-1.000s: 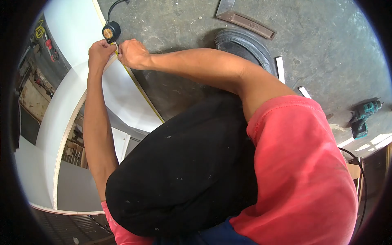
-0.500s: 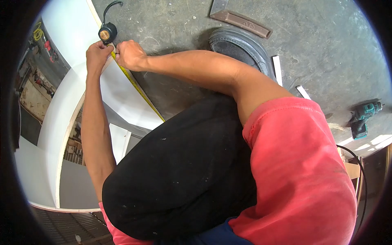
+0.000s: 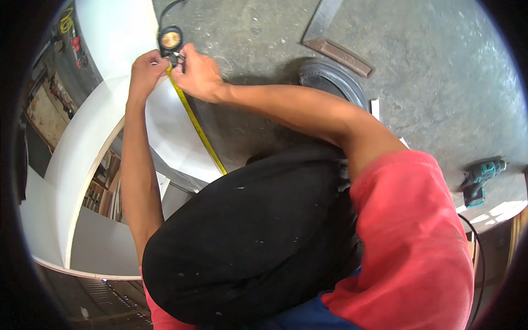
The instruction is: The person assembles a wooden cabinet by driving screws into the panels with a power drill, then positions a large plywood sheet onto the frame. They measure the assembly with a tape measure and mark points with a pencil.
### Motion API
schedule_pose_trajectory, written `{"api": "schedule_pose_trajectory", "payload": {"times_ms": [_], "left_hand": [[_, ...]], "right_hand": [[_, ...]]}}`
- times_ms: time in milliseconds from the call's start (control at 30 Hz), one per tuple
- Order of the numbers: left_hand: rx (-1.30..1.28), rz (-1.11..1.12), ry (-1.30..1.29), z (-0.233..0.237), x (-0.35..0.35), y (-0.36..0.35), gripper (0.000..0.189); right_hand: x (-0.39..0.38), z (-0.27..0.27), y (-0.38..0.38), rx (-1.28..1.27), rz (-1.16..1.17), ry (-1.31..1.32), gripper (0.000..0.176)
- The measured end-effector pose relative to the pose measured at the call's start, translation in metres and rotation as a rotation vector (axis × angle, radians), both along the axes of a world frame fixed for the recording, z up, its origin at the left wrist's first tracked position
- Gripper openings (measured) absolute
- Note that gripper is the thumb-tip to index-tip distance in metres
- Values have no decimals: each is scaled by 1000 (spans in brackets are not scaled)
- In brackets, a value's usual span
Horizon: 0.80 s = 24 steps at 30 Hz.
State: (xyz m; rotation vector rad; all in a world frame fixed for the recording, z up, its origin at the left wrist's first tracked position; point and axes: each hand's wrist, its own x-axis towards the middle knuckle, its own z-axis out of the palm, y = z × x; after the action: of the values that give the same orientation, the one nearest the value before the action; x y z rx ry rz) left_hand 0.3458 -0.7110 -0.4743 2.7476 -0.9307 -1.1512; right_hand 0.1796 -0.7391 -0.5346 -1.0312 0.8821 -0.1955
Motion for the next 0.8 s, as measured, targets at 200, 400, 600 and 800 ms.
{"api": "schedule_pose_trajectory", "payload": {"times_ms": [200, 400, 600, 800], "left_hand": [[2, -129, 26, 22, -49, 18, 16], [-294, -24, 288, 29, -99, 75, 20], [-318, -60, 246, 55, -101, 121, 14], [-383, 1, 144, 78, -113, 148, 22]], "right_hand": [[-33, 3, -39, -511, 209, -319, 24], [-55, 13, -36, -867, 582, -761, 34], [-58, -1, 6, -850, 800, -837, 48], [-56, 45, -3, -969, 885, -881, 39]]}}
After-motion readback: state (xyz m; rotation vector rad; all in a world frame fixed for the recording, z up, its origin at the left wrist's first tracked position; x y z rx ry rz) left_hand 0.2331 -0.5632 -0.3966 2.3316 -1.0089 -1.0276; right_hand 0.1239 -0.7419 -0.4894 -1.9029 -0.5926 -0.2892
